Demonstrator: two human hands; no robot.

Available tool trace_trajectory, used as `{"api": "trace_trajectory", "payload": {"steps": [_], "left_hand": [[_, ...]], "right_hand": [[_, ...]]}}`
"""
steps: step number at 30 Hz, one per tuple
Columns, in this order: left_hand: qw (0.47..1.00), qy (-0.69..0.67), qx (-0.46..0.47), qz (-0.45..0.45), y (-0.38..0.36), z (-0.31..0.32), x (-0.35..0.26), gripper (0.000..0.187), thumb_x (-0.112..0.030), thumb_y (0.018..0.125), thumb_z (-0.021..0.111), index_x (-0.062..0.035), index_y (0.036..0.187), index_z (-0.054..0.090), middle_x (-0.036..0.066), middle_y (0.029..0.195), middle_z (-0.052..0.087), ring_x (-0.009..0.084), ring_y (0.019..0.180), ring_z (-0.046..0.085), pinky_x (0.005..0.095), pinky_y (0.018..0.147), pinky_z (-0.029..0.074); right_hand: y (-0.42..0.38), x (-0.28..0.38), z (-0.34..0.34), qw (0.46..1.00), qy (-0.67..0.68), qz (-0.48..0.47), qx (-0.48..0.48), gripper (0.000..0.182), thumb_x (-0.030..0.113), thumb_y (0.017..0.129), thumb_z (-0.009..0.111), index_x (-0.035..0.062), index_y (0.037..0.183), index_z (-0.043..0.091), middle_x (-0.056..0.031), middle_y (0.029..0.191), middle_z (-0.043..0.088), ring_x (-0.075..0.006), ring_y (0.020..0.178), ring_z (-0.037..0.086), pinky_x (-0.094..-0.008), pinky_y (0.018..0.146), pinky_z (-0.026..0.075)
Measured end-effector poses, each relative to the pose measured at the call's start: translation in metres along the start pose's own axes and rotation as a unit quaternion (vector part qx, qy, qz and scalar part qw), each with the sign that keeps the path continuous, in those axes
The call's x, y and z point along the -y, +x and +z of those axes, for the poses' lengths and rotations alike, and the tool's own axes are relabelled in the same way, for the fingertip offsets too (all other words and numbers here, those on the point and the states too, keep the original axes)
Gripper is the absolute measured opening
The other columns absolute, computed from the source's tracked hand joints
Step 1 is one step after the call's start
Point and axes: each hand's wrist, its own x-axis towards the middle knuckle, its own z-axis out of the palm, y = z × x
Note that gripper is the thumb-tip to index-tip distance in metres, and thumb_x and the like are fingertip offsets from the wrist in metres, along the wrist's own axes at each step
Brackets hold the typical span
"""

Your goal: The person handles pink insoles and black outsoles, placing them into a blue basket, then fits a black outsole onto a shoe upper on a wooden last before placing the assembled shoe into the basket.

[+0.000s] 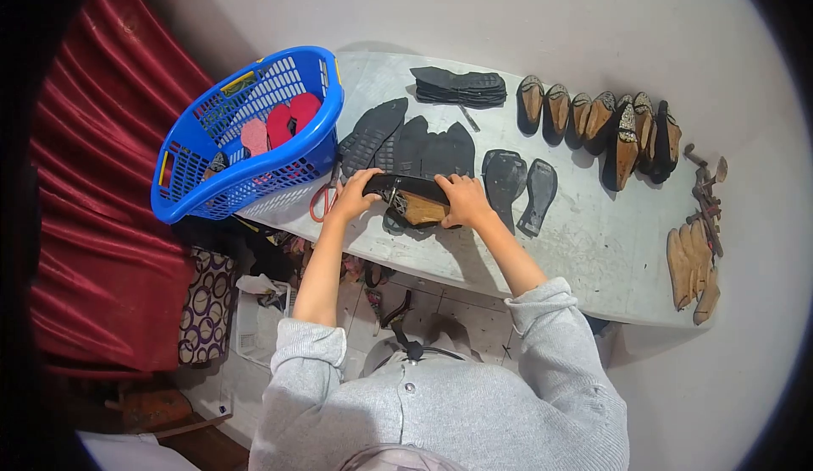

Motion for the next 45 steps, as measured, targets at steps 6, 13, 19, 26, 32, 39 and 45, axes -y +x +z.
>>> {"api": "trace_trajectory", "payload": {"steps": [6,13,19,26,32,39,45], "left_hand": [[0.994,-0.02,-0.1,0.028,-0.046,-0.033,-0.019,0.052,-0.021,0.064,0.075,-0.0212,0.112,0.054,0.001,0.108,0.057,0.0242,0.11,0.048,0.0587,0.103,0.01],[0.977,-0.042,-0.187,0.096,-0.106,-0.123,-0.037,0.054,-0.02,0.055,0.079,-0.0055,0.102,0.056,0.01,0.091,0.06,0.0284,0.088,0.058,0.0474,0.101,0.028],[0.961,-0.09,-0.195,0.172,-0.121,-0.242,-0.009,0.051,-0.014,0.056,0.078,-0.0014,0.1,0.057,0.013,0.093,0.06,0.0276,0.087,0.059,0.0329,0.078,0.045],[0.95,-0.127,-0.127,0.256,-0.062,-0.407,0.092,0.05,-0.019,0.064,0.077,-0.0011,0.106,0.057,0.005,0.09,0.061,0.0142,0.085,0.058,0.0279,0.073,0.048],[0.959,-0.153,0.093,0.219,0.043,-0.505,0.216,0.044,-0.021,0.073,0.072,-0.0019,0.108,0.055,0.005,0.096,0.059,0.0143,0.091,0.055,0.0297,0.079,0.046],[0.937,0.008,0.345,-0.045,0.163,-0.497,0.312,0.055,-0.025,0.067,0.077,-0.006,0.113,0.053,0.006,0.103,0.057,0.0187,0.094,0.055,0.0364,0.073,0.05],[0.89,0.036,0.446,-0.087,0.203,-0.42,0.35,0.054,-0.021,0.065,0.078,-0.0108,0.112,0.052,0.007,0.11,0.052,0.0216,0.099,0.054,0.0353,0.078,0.05]], "right_hand": [[-0.012,0.009,-0.015,0.994,0.029,-0.087,-0.067,0.09,0.028,0.041,0.078,0.0112,0.123,0.043,-0.012,0.101,0.055,-0.0316,0.094,0.053,-0.039,0.08,0.04],[-0.017,0.072,-0.075,0.984,0.13,-0.116,-0.048,0.088,0.031,0.04,0.077,0.0084,0.119,0.045,-0.0138,0.106,0.057,-0.0315,0.097,0.053,-0.0395,0.083,0.039],[0.027,0.147,-0.119,0.964,0.108,-0.205,-0.132,0.087,0.038,0.043,0.078,0.0051,0.117,0.047,-0.0148,0.106,0.056,-0.0324,0.095,0.053,-0.0398,0.085,0.04],[0.121,0.28,-0.162,0.954,0.138,-0.175,-0.199,0.088,0.043,0.045,0.076,-0.0031,0.115,0.05,-0.018,0.109,0.054,-0.0335,0.095,0.057,-0.0378,0.08,0.045],[0.255,0.365,-0.135,0.942,0.286,-0.136,-0.114,0.082,0.041,0.05,0.076,-0.004,0.114,0.052,-0.0204,0.102,0.059,-0.0314,0.094,0.059,-0.0348,0.083,0.045],[0.343,0.42,-0.053,0.955,0.295,-0.018,0.035,0.075,0.056,0.053,0.074,-0.0029,0.097,0.062,-0.0208,0.084,0.063,-0.0278,0.08,0.064,-0.0336,0.073,0.049],[0.386,0.41,0.027,0.918,0.3,-0.011,0.259,0.067,0.057,0.054,0.074,0.0043,0.095,0.067,-0.0142,0.089,0.065,-0.0223,0.085,0.062,-0.0311,0.076,0.047]]}}
